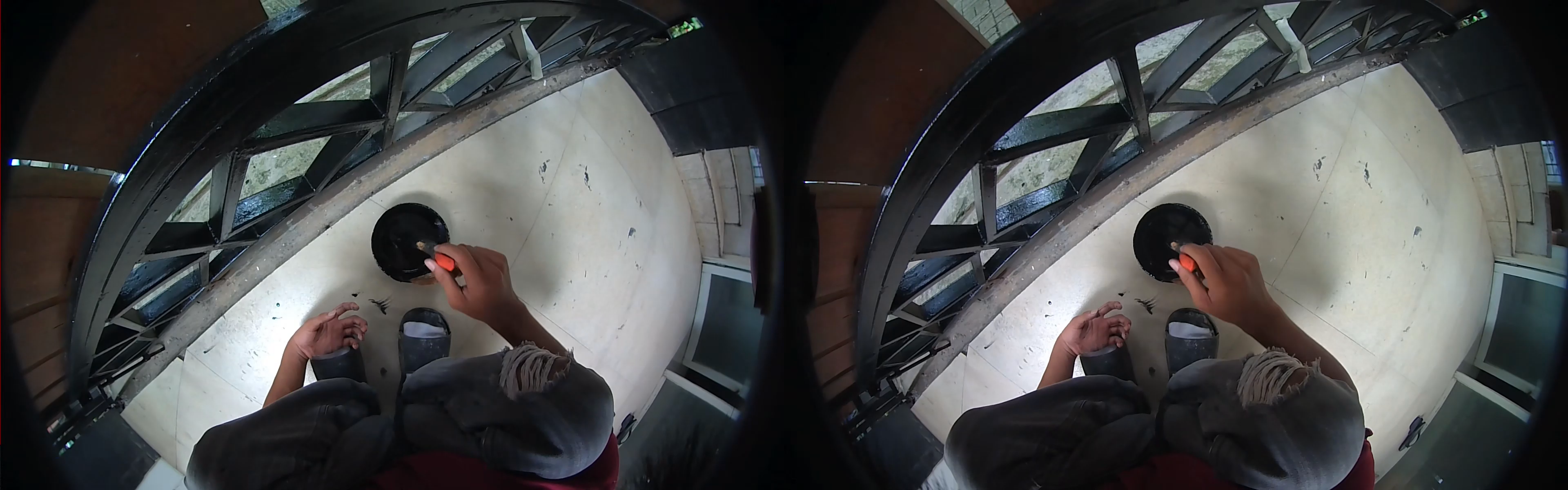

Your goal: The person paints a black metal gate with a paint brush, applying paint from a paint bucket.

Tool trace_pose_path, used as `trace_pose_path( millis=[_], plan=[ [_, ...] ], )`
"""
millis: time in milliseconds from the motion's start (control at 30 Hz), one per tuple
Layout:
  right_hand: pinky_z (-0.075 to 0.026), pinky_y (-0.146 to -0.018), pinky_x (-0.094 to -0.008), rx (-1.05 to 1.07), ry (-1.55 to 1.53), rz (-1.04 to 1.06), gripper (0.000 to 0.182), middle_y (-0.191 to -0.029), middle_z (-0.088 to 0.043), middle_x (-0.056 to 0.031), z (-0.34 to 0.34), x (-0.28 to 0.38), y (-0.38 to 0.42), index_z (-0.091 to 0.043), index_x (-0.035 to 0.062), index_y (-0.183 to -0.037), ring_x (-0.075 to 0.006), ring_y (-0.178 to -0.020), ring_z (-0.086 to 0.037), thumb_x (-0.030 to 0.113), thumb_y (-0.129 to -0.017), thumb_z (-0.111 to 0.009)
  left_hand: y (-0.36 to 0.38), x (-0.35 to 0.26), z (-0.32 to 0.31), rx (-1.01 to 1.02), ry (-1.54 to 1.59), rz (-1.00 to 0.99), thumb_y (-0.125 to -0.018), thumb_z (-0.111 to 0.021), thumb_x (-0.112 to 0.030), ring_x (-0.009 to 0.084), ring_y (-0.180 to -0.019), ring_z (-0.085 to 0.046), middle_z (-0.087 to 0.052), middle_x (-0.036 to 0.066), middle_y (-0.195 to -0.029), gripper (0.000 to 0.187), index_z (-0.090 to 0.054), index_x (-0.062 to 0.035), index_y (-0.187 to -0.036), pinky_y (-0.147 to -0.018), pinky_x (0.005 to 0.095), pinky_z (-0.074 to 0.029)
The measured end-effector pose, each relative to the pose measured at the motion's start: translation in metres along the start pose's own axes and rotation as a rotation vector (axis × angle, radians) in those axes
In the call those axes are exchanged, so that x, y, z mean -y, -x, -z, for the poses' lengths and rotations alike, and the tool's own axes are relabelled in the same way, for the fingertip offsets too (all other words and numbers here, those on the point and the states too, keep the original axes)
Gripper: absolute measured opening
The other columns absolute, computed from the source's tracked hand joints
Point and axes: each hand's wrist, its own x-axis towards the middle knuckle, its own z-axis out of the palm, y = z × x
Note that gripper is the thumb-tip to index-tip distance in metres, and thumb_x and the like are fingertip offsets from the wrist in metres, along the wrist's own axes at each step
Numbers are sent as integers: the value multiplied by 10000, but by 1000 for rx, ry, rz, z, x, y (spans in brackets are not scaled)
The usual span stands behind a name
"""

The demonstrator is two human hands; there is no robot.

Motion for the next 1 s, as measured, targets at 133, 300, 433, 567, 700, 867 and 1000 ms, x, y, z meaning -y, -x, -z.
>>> trace_pose_path(
  millis=[133, 300, 433, 567, 700, 867, 1000],
  plan=[
    [-528, -553, -321, 26, 17, -106, 195, -776, -711, -98, -6, -5, 8, -631, 20, -1001, -251, -607, -689, 114, -878, -749, 0, 1, -1, 5, 7, -3, -937, -605, -463, 287, -1106, -568, -559, 193, -1244, 564, -470, -152, -1388, -940, 412, -444],
    [-516, -529, -295, -59, -106, -219, 159, -717, -678, -76, 2, 8, 2, -635, 30, -979, -219, -562, -676, 126, -899, -733, 3, 2, 0, -24, -20, 11, -929, -598, -480, 296, -1107, -565, -560, 197, -1234, 572, -481, -163, -1390, -936, 420, -447],
    [-473, -523, -253, -70, -122, -173, 179, -733, -679, -90, -1, -4, 5, -642, 12, -992, -161, -568, -642, 54, -865, -761, 0, 0, -1, -20, -47, -1, -926, -587, -489, 303, -1107, -564, -560, 202, -1224, 573, -490, -169, -1391, -929, 426, -455],
    [-462, -514, -272, -10, -111, -263, 171, -756, -693, -98, -6, -4, 5, -660, 13, -990, -164, -581, -639, 74, -869, -763, -1, 2, -1, -12, -37, -19, -933, -580, -491, 299, -1097, -567, -561, 198, -1222, 567, -485, -168, -1389, -927, 419, -457],
    [-467, -522, -276, -92, -187, -165, 149, -756, -691, -100, -8, 2, 11, -659, 17, -990, -179, -595, -654, 79, -885, -745, 3, 3, -1, -31, -54, -5, -936, -577, -497, 293, -1083, -572, -562, 193, -1218, 566, -480, -167, -1386, -920, 411, -461],
    [-468, -527, -264, -124, -153, -112, 122, -731, -673, -101, -3, -4, 9, -614, 17, -1015, -156, -585, -634, 80, -936, -683, 2, 0, -5, 33, 12, -15, -993, -558, -431, 273, -1076, -588, -570, 185, -1226, 484, -473, -137, -1368, -921, 402, -472],
    [-430, -465, -262, -182, -309, -548, 156, -671, -584, -38, -2, -38, 18, -556, 45, -957, -87, -522, -544, 186, -1006, -601, -2, 0, -5, 20, -21, -15, -967, -568, -455, 283, -1074, -584, -569, 187, -1215, 523, -467, -148, -1379, -917, 398, -469]
  ],
)
